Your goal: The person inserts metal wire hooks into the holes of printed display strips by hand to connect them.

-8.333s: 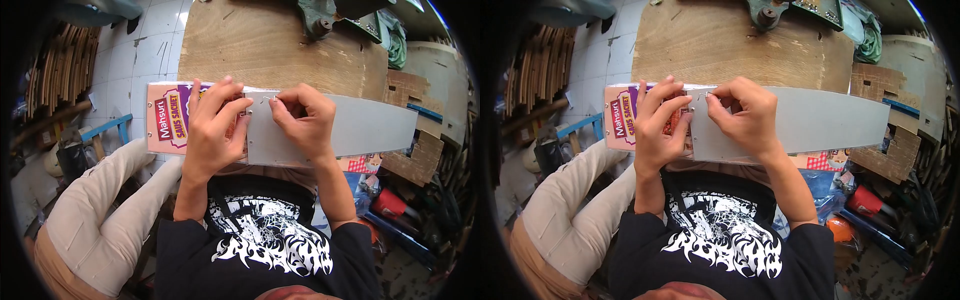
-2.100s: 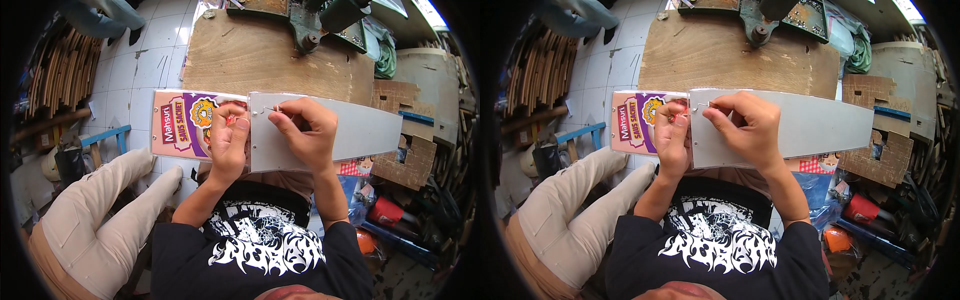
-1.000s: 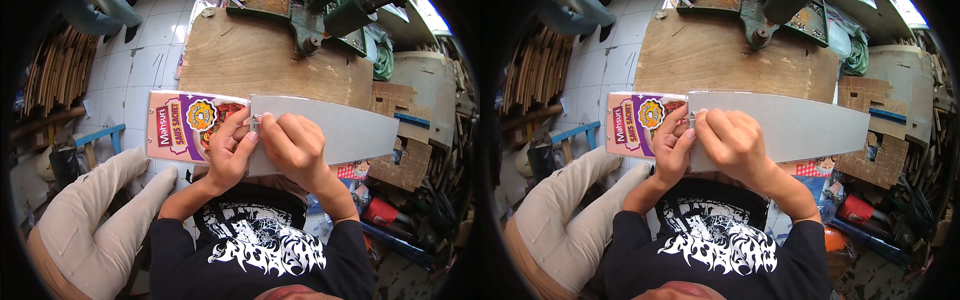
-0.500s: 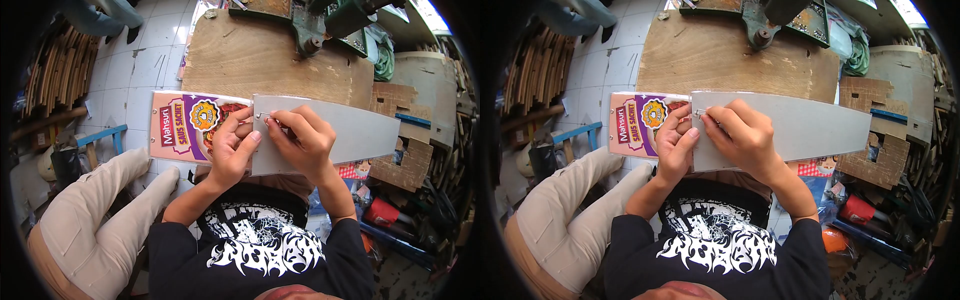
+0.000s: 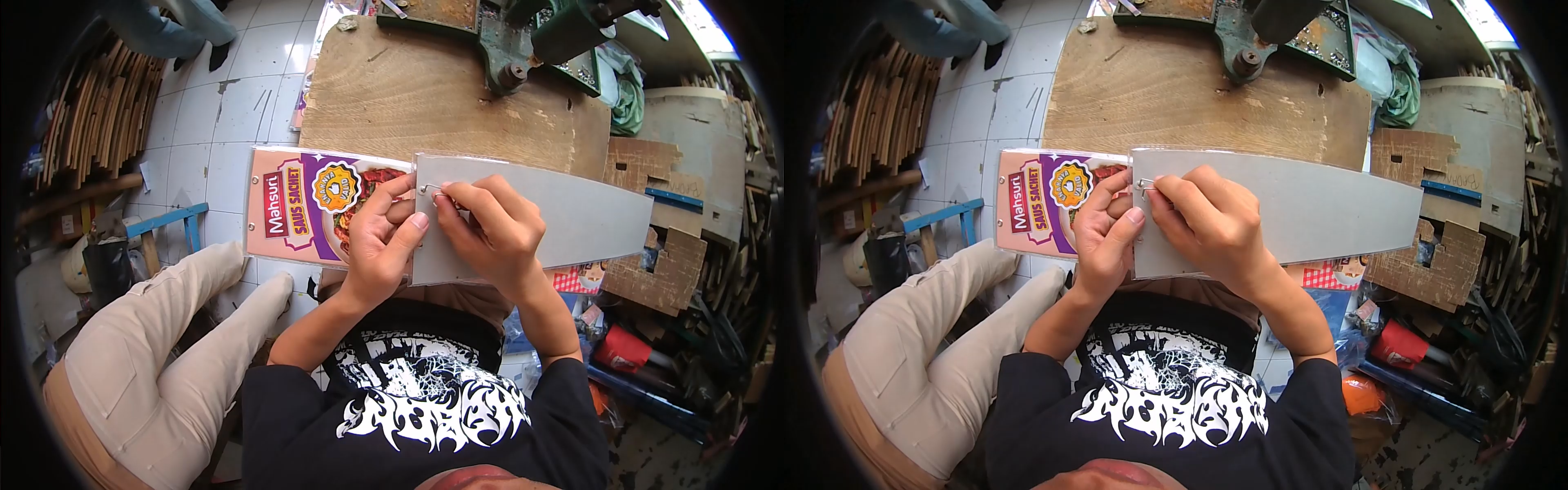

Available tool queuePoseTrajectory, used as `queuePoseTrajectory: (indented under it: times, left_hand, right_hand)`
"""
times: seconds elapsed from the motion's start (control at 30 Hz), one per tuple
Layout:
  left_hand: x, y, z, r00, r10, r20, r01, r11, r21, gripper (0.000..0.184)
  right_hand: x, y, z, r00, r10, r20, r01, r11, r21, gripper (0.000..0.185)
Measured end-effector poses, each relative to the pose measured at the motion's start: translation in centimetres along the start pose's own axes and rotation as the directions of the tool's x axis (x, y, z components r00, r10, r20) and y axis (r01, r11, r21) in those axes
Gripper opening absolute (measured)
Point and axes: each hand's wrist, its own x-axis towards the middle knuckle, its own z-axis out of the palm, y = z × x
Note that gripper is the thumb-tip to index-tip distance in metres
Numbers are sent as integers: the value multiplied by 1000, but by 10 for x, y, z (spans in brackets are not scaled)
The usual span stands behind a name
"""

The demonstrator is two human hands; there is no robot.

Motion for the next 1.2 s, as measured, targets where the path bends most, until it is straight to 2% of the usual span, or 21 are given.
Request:
queuePoseTrajectory:
  times: [0.3, 0.4, 0.47, 0.7, 0.8, 0.93, 1.0, 1.07, 1.1, 1.17, 1.2]
  left_hand:
    - [-1, -3, -2, 1000, -2, -7, 2, 1000, 8, 44]
    - [0, 1, 1, 1000, 10, 15, -10, 1000, 3, 45]
    - [0, 1, -1, 1000, -1, 17, 1, 1000, 19, 45]
    - [-1, 3, -1, 1000, -9, 12, 9, 998, 58, 46]
    - [-4, -1, -6, 999, -17, 33, 15, 999, 35, 49]
    - [-5, -2, -3, 1000, 20, 5, -20, 998, 61, 52]
    - [-6, -8, -6, 996, 89, 22, -91, 993, 72, 52]
    - [-5, -4, -2, 997, 78, 14, -78, 996, 35, 51]
    - [-5, -2, -1, 998, 63, 2, -63, 998, 0, 51]
    - [-4, -2, -2, 998, 64, 20, -64, 998, -10, 49]
    - [-3, -3, -2, 998, 61, 34, -61, 998, -20, 48]
  right_hand:
    - [0, -1, 3, 998, -51, -27, 49, 996, -70, 15]
    - [-1, 0, 4, 991, -130, -17, 127, 984, -126, 17]
    - [-3, 1, 6, 970, -242, -2, 238, 954, -184, 20]
    - [0, 2, 6, 958, -278, 75, 288, 931, -225, 24]
    - [6, -2, 1, 958, -253, 133, 279, 930, -239, 18]
    - [15, -6, -5, 964, -183, 191, 214, 964, -159, 15]
    - [19, -7, -8, 965, -154, 210, 184, 974, -129, 16]
    - [23, -7, -8, 983, -46, 177, 51, 998, -21, 14]
    - [23, -6, -9, 983, -47, 175, 52, 998, -24, 14]
    - [23, -3, -11, 986, 111, 121, -128, 982, 138, 12]
    - [21, -2, -13, 987, 107, 120, -123, 983, 137, 12]
